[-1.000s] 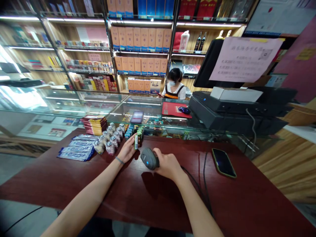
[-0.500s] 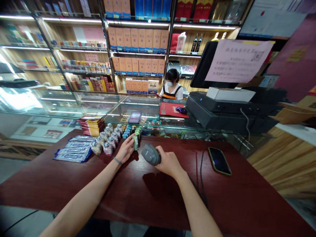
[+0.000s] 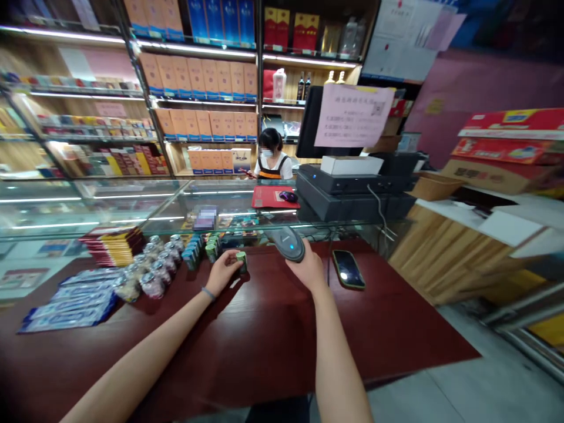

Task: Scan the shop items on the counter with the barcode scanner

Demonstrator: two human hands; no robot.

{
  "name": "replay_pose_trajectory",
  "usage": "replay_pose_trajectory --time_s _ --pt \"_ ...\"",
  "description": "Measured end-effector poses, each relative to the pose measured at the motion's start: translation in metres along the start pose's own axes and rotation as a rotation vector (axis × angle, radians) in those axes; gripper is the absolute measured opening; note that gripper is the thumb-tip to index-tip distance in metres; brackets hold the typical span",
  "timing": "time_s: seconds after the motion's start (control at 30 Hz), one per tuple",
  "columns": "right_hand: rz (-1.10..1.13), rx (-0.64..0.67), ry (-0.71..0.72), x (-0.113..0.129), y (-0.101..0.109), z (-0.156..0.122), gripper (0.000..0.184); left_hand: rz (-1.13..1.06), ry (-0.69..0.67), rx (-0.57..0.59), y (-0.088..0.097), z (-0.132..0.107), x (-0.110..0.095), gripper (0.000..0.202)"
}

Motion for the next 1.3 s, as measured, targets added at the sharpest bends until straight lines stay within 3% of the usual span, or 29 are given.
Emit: replay_pose_trajectory --time_s 0.17,0.33,0.53,0.7,0.9,1.17,1.3 --pt "0.054 -0.099 -0.102 -0.029 0.017 0.003 0.044 0.012 -0.04 0.064 -0.063 0.022 0.016 0.039" --pt "0.106 -0.16 -0.15 -0.043 0.028 0.004 0.042 -0.012 0.013 0.019 -0.124 0.044 0.04 0.032" --pt "0.208 -0.168 -0.227 -0.046 0.036 0.002 0.034 0.069 -0.103 0.039 -0.17 0.066 0.046 0.024" --pt "0.268 -0.217 -0.234 -0.047 0.042 0.001 0.033 0.19 -0.186 -0.005 -0.187 0.085 0.048 0.025" --pt "0.323 -0.23 -0.216 -0.047 0.044 0.0 0.031 0.232 -0.184 -0.014 -0.199 0.095 0.058 0.024" --pt "0.327 -0.219 -0.215 -0.047 0.044 0.0 0.032 0.225 -0.237 -0.013 -0.202 0.093 0.064 0.029" --pt "0.321 -0.199 -0.201 -0.043 0.041 0.001 0.032 0.193 -0.209 -0.011 -0.192 0.083 0.063 0.042"
Point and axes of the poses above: each hand's wrist, its own z-axis towards the middle knuckle, its own y-axis out of the back of the hand, x = y × z, the point moved 5 cm from there along z, towards the middle knuckle, and after that the axes turned 6 degrees about -z, right-handed, at the moved point
